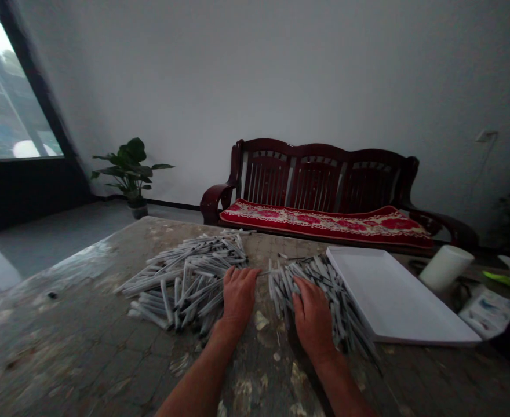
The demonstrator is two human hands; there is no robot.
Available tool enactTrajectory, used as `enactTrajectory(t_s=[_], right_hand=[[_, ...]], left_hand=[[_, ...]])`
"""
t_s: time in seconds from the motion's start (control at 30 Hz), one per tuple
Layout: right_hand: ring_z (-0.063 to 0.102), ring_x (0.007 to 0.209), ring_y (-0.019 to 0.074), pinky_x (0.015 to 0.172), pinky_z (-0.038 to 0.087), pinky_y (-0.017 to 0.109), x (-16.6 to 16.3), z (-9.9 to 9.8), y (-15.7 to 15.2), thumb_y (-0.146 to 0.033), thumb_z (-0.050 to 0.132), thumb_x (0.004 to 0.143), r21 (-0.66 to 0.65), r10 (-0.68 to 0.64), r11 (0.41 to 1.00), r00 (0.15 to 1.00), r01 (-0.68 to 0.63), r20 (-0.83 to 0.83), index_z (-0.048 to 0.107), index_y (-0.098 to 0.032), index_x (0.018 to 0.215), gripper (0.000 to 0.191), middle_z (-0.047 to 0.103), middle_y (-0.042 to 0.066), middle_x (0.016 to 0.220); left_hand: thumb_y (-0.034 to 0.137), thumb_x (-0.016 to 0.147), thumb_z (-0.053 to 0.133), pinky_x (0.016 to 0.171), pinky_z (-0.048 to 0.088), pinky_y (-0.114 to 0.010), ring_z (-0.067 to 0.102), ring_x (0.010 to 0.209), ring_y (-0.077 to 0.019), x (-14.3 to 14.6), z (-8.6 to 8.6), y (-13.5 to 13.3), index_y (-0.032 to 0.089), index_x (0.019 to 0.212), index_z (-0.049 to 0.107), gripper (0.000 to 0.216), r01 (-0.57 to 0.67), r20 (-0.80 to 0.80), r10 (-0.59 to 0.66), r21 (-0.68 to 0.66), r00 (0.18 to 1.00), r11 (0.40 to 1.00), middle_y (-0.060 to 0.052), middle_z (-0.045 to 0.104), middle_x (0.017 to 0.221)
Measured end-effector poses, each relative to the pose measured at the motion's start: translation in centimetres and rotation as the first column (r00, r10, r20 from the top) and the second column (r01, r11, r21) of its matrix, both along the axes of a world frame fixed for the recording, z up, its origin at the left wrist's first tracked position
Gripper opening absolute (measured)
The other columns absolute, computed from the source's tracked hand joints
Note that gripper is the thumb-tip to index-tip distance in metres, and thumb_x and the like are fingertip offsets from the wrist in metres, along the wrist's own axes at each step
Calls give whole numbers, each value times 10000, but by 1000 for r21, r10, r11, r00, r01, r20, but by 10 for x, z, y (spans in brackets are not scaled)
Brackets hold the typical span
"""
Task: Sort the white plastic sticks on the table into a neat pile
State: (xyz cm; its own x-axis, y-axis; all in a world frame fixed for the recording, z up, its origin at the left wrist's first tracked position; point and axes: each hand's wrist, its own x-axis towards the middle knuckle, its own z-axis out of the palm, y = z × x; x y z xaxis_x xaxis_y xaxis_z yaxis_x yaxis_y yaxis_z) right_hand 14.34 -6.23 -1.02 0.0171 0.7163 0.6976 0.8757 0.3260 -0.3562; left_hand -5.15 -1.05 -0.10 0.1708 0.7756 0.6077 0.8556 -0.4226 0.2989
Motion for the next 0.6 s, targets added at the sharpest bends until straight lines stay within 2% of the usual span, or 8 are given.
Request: enactTrajectory(t_s=[0.13,0.23,0.33,0.43,0.53,0.6], right_hand=[[550,1172,236,1017,425,425,12,8,0,-316,361,984,-50,-19,999,997,16,-70,589,-192,1275,390,639,105,1243],[602,1104,223,966,447,377,16,14,-3,-342,342,990,-235,27,971,996,-45,-80,634,-218,1193,377,688,79,1158],[659,984,216,865,465,330,17,20,-5,-357,340,982,-402,27,913,993,-71,-114,668,-220,1065,365,726,74,1044],[667,874,211,770,454,303,16,24,-6,-387,341,960,-460,34,880,982,-116,-184,667,-224,931,365,728,66,917],[628,713,187,646,436,275,15,26,-6,-436,349,931,-505,69,826,934,-251,-351,624,-220,782,380,667,32,716],[559,566,166,541,402,259,15,27,-6,-481,333,923,-557,52,748,868,-361,-493,608,-218,764,412,581,-8,579]], left_hand=[[105,909,474,1116,293,-492,631,924,-203,14,-2,-7,247,1081,682,305,270,5,-272,104,962,957,-33,719,966],[77,907,452,1172,199,-529,637,931,-187,22,-2,-14,262,1114,671,353,360,-10,-362,129,932,924,-21,719,985],[91,919,464,1188,145,-549,631,921,-182,27,-1,-19,266,1104,671,328,353,-19,-354,157,935,922,-12,717,977],[174,939,516,1183,140,-559,611,894,-183,29,0,-21,277,1063,677,229,314,-32,-313,178,949,933,4,708,922],[254,950,528,1159,216,-515,586,890,-188,29,2,-21,286,1010,686,172,304,-67,-297,147,953,941,2,683,875],[282,959,512,1096,310,-453,573,913,-196,29,4,-21,286,1004,690,184,312,-98,-304,72,947,947,-17,671,884]])
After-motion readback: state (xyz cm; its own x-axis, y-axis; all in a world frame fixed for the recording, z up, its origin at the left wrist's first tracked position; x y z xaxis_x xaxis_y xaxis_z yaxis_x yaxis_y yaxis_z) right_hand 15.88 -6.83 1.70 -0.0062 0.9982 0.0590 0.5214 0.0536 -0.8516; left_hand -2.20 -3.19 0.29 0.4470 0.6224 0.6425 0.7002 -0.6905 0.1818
